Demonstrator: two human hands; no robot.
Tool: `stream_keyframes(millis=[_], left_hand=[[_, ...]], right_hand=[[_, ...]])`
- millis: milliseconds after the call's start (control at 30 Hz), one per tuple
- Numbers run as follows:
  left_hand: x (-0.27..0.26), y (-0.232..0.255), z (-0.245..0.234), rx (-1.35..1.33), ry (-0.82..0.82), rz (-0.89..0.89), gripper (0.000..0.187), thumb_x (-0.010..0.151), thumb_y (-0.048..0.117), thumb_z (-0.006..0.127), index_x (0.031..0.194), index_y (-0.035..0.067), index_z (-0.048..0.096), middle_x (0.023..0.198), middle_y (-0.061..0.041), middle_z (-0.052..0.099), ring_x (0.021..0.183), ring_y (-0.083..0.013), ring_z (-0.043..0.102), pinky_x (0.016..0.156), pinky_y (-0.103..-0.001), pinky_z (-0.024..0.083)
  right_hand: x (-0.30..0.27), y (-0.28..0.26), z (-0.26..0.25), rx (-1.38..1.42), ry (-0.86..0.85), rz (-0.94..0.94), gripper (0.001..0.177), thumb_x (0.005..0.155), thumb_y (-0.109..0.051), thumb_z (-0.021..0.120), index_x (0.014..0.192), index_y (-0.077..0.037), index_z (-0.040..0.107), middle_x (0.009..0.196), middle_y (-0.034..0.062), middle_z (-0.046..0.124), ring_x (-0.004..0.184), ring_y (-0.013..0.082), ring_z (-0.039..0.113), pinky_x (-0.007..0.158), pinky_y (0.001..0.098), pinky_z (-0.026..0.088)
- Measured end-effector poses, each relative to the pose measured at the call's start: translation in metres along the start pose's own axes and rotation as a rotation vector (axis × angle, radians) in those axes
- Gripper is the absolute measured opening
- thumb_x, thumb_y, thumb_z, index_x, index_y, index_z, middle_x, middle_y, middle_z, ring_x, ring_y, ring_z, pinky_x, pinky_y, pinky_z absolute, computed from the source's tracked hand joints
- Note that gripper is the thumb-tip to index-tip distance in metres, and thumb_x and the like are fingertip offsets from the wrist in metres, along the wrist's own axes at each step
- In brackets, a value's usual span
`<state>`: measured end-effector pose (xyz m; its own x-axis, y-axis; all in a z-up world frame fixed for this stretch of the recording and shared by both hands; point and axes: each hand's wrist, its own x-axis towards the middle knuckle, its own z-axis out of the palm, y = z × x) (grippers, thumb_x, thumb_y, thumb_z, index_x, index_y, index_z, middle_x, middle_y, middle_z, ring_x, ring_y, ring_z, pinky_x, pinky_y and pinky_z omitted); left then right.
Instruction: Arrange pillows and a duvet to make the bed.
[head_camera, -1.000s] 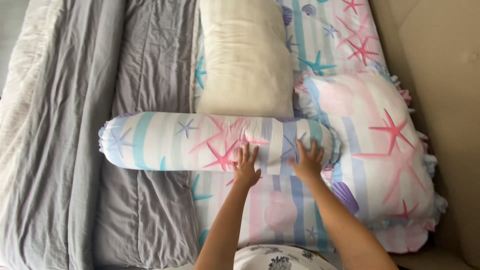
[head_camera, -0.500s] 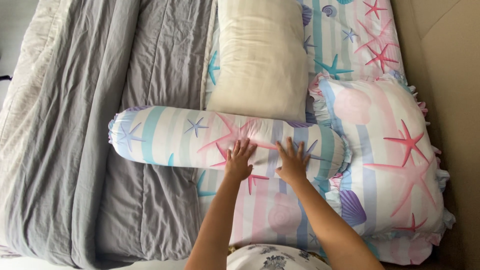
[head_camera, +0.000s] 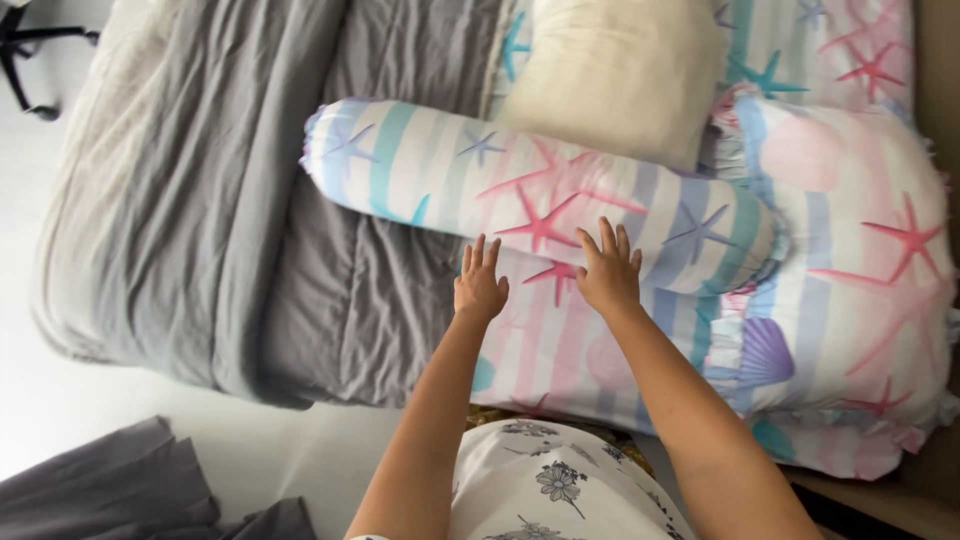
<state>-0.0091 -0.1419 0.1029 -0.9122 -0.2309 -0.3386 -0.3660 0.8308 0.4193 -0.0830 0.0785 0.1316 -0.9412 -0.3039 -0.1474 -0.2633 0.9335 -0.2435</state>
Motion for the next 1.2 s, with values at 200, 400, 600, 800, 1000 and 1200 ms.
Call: stream_keyframes(millis=[200,400,600,800,1000,1200], left_hand=[[-0.059,-0.098,-0.004,-0.027,0.074,-0.134,0.078,0.091,0.025,0.064,0.160,0.028,0.027,0.170,0.001,0.016,0.157,-0.0286,0.016,0.110,-0.055,0.040],[-0.115,-0.155,-0.026,-0.150,0.249,-0.288,0.075,0.091,0.024,0.063,0.159,0.026,0.030,0.170,-0.002,0.022,0.156,-0.0286,0.023,0.109,-0.055,0.040],[-0.157,-0.200,-0.069,-0.233,0.471,-0.394,0.075,0.089,0.023,0.066,0.157,0.025,0.034,0.167,-0.004,0.027,0.154,-0.0310,0.025,0.112,-0.057,0.035],[-0.201,-0.265,-0.089,-0.222,0.708,-0.464,0.074,0.091,0.022,0.067,0.158,0.022,0.034,0.167,-0.005,0.030,0.154,-0.0324,0.025,0.114,-0.059,0.032],[-0.240,-0.369,-0.115,-0.248,0.705,-0.636,0.074,0.091,0.022,0.066,0.158,0.024,0.034,0.167,-0.001,0.030,0.155,-0.0284,0.025,0.114,-0.061,0.032],[-0.287,-0.498,-0.182,-0.231,0.639,-0.665,0.073,0.090,0.024,0.068,0.156,0.027,0.036,0.167,0.000,0.028,0.154,-0.0293,0.023,0.113,-0.062,0.031]], right_hand=[[-0.037,-0.094,0.056,0.056,-0.102,-0.048,0.076,0.086,-0.023,0.075,0.153,-0.030,0.041,0.167,0.0103,0.022,0.154,0.0375,0.021,0.115,0.0647,0.032],[-0.051,-0.165,0.085,0.092,-0.224,-0.205,0.079,0.087,-0.023,0.073,0.156,-0.031,0.034,0.168,0.0104,0.021,0.153,0.0389,0.021,0.110,0.0634,0.037],[-0.035,-0.230,0.101,0.028,-0.306,-0.292,0.083,0.087,-0.026,0.074,0.156,-0.032,0.029,0.166,0.0114,0.018,0.152,0.0399,0.018,0.107,0.0627,0.038],[-0.052,-0.344,0.109,0.098,-0.254,-0.547,0.084,0.086,-0.025,0.074,0.158,-0.032,0.031,0.167,0.0098,0.025,0.151,0.0386,0.024,0.109,0.0566,0.043],[-0.068,-0.467,0.151,0.037,-0.272,-0.658,0.084,0.084,-0.024,0.075,0.156,-0.032,0.032,0.166,0.0094,0.023,0.152,0.0346,0.023,0.110,0.0590,0.040],[-0.107,-0.618,0.188,-0.011,-0.365,-0.620,0.086,0.086,-0.025,0.075,0.158,-0.033,0.029,0.167,0.0092,0.019,0.152,0.0369,0.019,0.109,0.0611,0.039]])
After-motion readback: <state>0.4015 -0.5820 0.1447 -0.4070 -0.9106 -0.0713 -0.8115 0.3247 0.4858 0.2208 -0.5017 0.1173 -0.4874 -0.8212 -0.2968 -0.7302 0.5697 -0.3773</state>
